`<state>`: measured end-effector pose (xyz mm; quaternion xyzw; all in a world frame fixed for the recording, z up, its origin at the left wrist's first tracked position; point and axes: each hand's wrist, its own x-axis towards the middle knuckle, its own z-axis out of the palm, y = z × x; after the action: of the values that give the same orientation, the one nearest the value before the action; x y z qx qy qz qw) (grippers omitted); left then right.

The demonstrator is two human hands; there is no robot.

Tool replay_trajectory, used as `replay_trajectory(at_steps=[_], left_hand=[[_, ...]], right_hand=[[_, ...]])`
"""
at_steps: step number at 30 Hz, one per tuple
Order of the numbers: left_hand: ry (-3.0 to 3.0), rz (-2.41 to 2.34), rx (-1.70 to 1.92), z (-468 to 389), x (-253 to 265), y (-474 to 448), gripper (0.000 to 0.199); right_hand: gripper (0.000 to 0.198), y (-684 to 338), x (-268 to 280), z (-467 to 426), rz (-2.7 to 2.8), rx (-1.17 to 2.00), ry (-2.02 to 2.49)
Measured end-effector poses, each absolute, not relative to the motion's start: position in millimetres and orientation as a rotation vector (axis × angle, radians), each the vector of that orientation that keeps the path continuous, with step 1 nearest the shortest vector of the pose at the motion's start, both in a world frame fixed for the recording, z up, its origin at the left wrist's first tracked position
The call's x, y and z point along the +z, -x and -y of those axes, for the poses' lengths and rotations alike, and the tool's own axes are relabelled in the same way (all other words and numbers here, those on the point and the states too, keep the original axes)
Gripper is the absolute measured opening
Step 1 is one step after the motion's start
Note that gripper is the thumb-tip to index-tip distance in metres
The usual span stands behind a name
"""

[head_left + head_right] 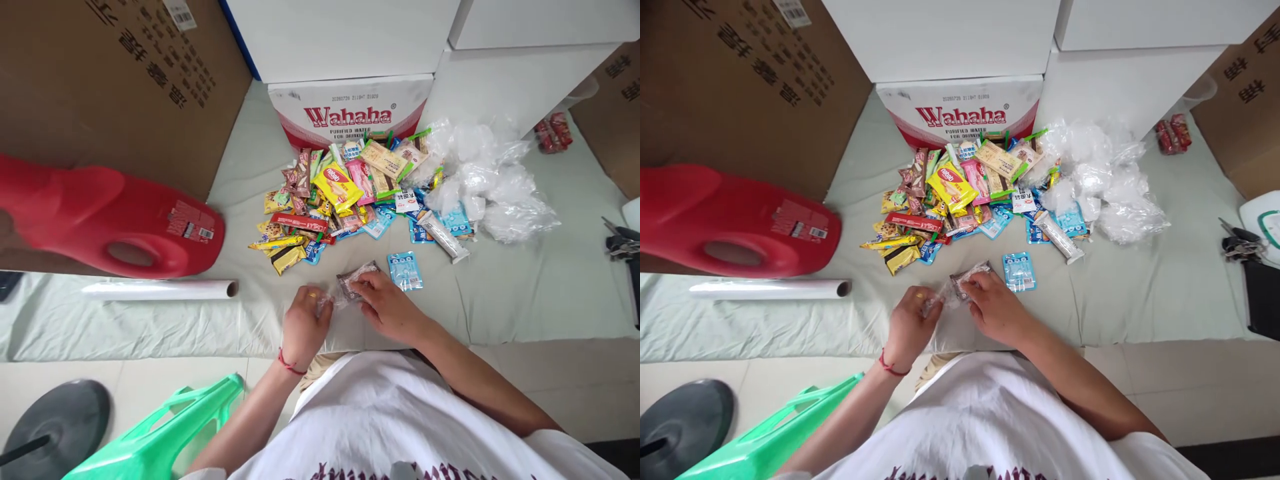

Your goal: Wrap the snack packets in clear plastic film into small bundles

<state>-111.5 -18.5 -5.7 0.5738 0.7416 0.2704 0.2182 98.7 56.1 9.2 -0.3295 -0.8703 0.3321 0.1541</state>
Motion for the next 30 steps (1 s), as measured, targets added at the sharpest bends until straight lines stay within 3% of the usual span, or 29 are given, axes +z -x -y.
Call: replay_trajectory(at_steps=[4,7,11,14,16,19,22,25,30], left_hand=[[-1.194,-1.814,0.834,-3,13,105,0.025],[-1.295,-1.761,0.878,-23,14,85,0.018],[-1.939,-1.929,0.827,-28,-1,59,0.026],[-2.297,-1.872,0.724,-16,-16,50,0.052],[-2.387,-1.827,0.651,-8,-23,47,0.064],[-2.461,-1.816,0.526,-1,-26,44,0.069],[-2.509,-1.818,0.437,-5,-26,43,0.065],[-2.532,-1.807,0.416,-19,-25,50,0.05],[-2.379,-1.725,0.528,-47,-7,69,0.031]], right_hand=[[0.044,-88,11,-60,2.53,0.916,1.018],[0.043,-89,8,-64,2.447,1.055,1.01],[0.056,-105,-2,-75,1.993,1.638,0.839],[0.065,-120,-6,-80,1.417,2.091,0.705],[0.065,-127,-2,-81,1.181,2.191,0.735],[0.053,-141,14,-79,1.173,2.097,0.939],[0.043,-166,31,-79,1.216,1.807,1.139],[0.035,-194,35,-78,1.144,1.623,1.212],[0.033,-211,19,-63,1.055,1.629,1.266]])
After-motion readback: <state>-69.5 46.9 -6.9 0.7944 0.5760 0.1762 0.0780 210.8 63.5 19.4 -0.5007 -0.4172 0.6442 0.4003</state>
